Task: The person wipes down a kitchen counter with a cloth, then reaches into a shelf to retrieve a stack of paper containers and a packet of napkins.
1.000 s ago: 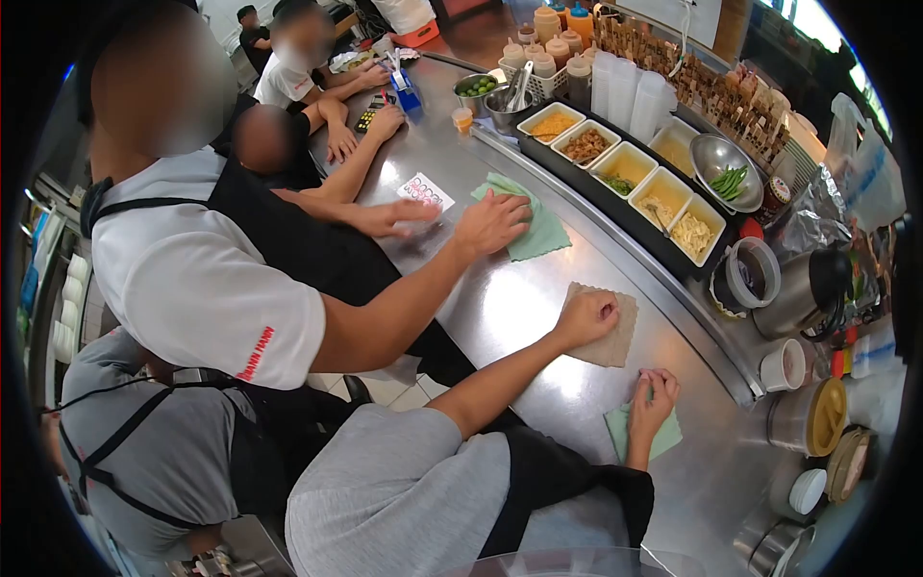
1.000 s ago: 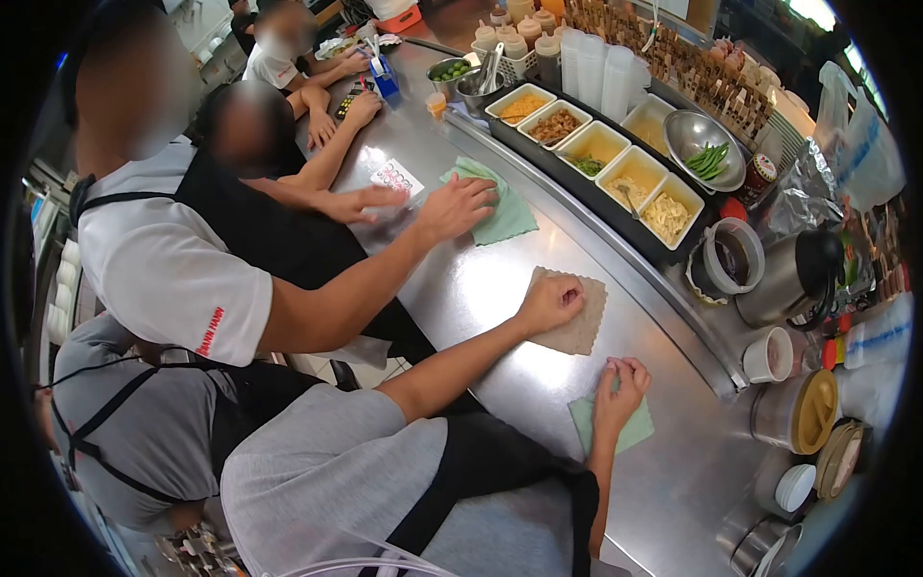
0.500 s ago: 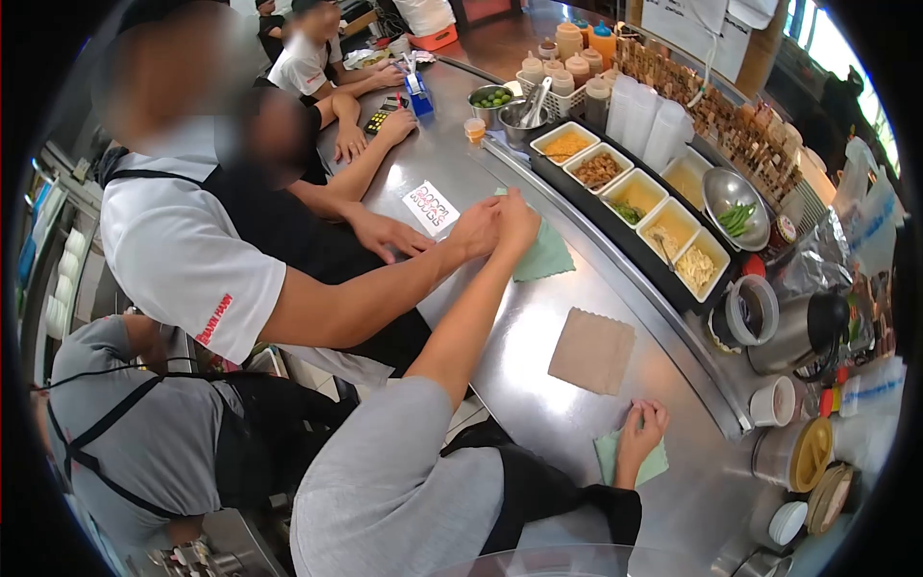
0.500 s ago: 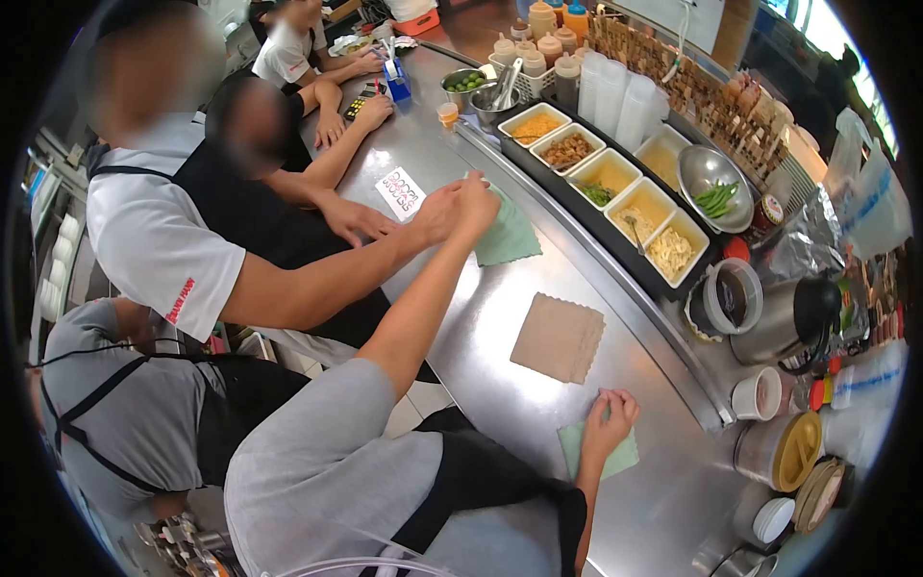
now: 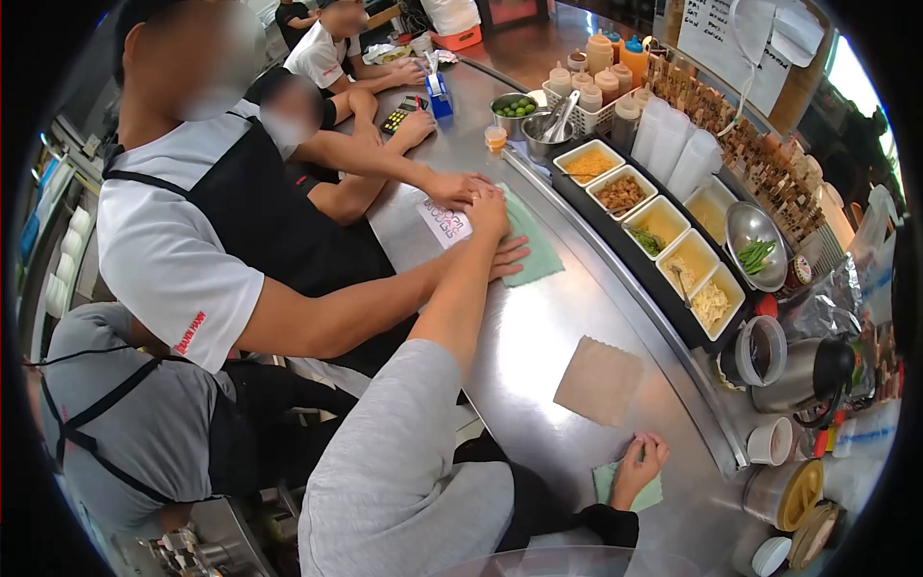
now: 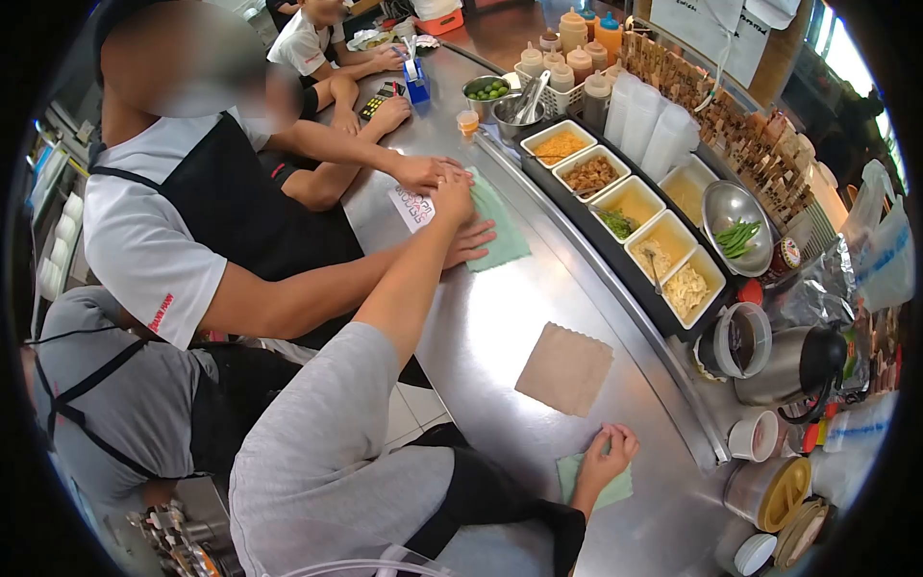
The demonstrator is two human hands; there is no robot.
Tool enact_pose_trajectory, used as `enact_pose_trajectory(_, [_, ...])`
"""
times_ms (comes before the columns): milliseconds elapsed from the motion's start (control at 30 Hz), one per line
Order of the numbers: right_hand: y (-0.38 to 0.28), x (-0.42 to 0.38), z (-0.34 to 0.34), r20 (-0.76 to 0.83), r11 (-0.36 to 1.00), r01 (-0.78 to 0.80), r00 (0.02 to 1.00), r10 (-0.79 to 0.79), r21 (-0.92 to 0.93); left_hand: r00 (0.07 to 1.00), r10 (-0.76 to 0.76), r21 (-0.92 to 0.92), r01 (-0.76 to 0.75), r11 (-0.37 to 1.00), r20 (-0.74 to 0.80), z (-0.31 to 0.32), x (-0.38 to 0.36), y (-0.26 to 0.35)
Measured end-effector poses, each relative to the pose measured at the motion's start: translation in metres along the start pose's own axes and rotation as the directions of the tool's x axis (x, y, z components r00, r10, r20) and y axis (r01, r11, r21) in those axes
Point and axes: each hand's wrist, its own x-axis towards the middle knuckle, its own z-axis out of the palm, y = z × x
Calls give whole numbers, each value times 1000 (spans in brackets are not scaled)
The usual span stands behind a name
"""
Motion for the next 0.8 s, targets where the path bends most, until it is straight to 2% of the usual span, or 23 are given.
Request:
enact_pose_trajectory(67, [2, 0, 0, 14, 1000, -9, 1000, 9, -2, 966, -248, 160, 234, 959, 77, 4, -1, -18])
enact_pose_trajectory(100, [3, 0, 1, 14, 1000, 2, 1000, -2, -9, 964, -253, 159, 239, 958, 77, 5, -3, -31])
enact_pose_trajectory(167, [4, 0, 1, 11, 1000, 19, 1000, -18, -14, 933, -346, 270, 360, 893, -101, 14, -1, -55])
enact_pose_trajectory(200, [5, 0, 1, 11, 1000, 20, 1000, -20, -18, 932, -348, 266, 363, 893, -105, 14, -1, -56])
enact_pose_trajectory(267, [4, -1, 2, 14, 1000, 21, 1000, -21, -20, 948, -296, 532, 309, 788, -113, -21, -15, -42])
enact_pose_trajectory(300, [3, -1, 2, 16, 1000, -10, 1000, 10, -5, 947, -301, 534, 313, 785, -114, -31, -18, -35])
enact_pose_trajectory(367, [3, -2, 1, 28, 999, -34, 999, 34, 10, 988, -151, 338, 145, 930, -10, -36, -21, -16])
enact_pose_trajectory(400, [4, -2, 1, 38, 1000, -17, 999, 17, -1, 987, -158, 336, 152, 929, -12, -36, -22, -6])
enact_pose_trajectory(467, [3, 0, 0, 50, 1000, 8, 999, -8, -15, 987, -118, 131, 103, 986, 111, -35, -27, 11])
enact_pose_trajectory(500, [0, 0, -1, 50, 1000, 5, 999, -4, -27, 986, -123, 127, 109, 986, 109, -37, -29, 13])
enact_pose_trajectory(567, [-1, -1, -2, 53, 999, 7, 999, -5, -42, 999, -5, -54, 3, 999, -50, -53, -39, 23])
enact_pose_trajectory(600, [1, -1, -2, 51, 998, 38, 998, -35, -58, 998, -10, -57, 7, 998, -55, -60, -44, 30])
enact_pose_trajectory(667, [2, 1, -1, 54, 995, 74, 996, -71, -67, 971, 69, -131, -101, 986, -227, -69, -63, 52])
enact_pose_trajectory(700, [2, 1, -2, 56, 998, 38, 998, -36, -46, 942, 308, -208, -330, 921, -135, -74, -83, 68])
enact_pose_trajectory(733, [0, 0, -1, 62, 1000, 2, 998, 0, -21, 845, 532, -300, -523, 797, -61, -73, -113, 86])
enact_pose_trajectory(767, [-1, -1, -1, 75, 1000, 5, 997, -4, -10, 756, 649, -239, -647, 724, -82, -63, -154, 101])
enact_pose_trajectory(800, [-3, -2, -1, 69, 1000, -19, 997, 18, 8, 595, 697, -345, -607, 716, 401, -77, -188, 115])
